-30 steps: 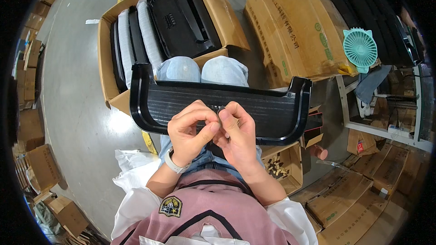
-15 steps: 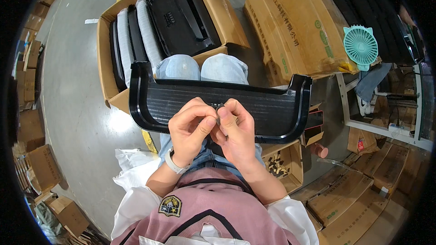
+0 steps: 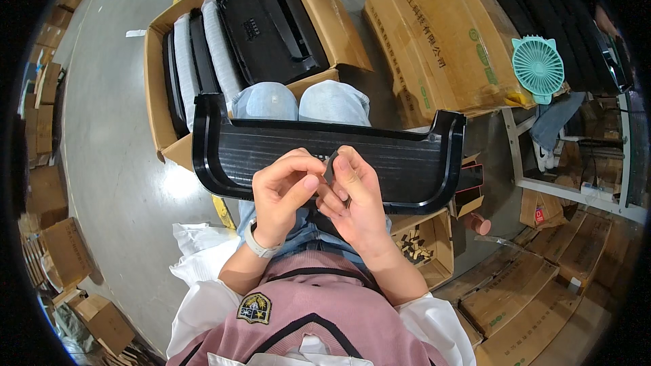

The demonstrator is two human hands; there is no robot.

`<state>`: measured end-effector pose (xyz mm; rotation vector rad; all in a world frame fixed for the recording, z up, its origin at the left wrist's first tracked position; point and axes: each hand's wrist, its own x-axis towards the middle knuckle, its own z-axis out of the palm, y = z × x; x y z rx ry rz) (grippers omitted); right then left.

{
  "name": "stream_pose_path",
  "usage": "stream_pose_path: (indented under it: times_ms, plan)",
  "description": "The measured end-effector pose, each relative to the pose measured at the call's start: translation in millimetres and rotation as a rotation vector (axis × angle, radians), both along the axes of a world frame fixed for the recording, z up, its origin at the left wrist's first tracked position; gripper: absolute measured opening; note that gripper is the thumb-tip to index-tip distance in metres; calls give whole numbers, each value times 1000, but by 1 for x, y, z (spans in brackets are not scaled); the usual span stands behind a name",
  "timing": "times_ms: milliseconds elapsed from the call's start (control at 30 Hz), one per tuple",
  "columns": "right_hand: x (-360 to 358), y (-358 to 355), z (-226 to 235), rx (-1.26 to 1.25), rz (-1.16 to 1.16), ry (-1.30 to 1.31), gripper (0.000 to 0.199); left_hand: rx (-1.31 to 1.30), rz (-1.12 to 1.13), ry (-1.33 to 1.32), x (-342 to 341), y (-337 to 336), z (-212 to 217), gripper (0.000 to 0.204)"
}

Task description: The person cuts open a cardboard box with a utility knife, unpacks plastic panels, and applies adhesive pads onto the back of each panel by hand.

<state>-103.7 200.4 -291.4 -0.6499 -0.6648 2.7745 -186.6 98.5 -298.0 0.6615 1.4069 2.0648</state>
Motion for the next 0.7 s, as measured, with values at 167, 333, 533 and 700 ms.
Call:
stream_pose_path:
  times_ms: [167, 333, 533, 700]
  plan:
    - [0, 0, -2, 6, 5, -21, 19, 6, -18, -25, 0, 1, -4, 11]
    - [-2, -5, -3, 170, -101, -59, 18, -42, -8, -45, 0, 2, -4, 10]
    - [-6, -8, 1, 407, -198, -163, 19, -139, 83, 133, 0, 4, -2, 7]
    - [-6, -8, -3, 518, -148, -184, 16, -171, 108, 137, 1, 2, 0, 5]
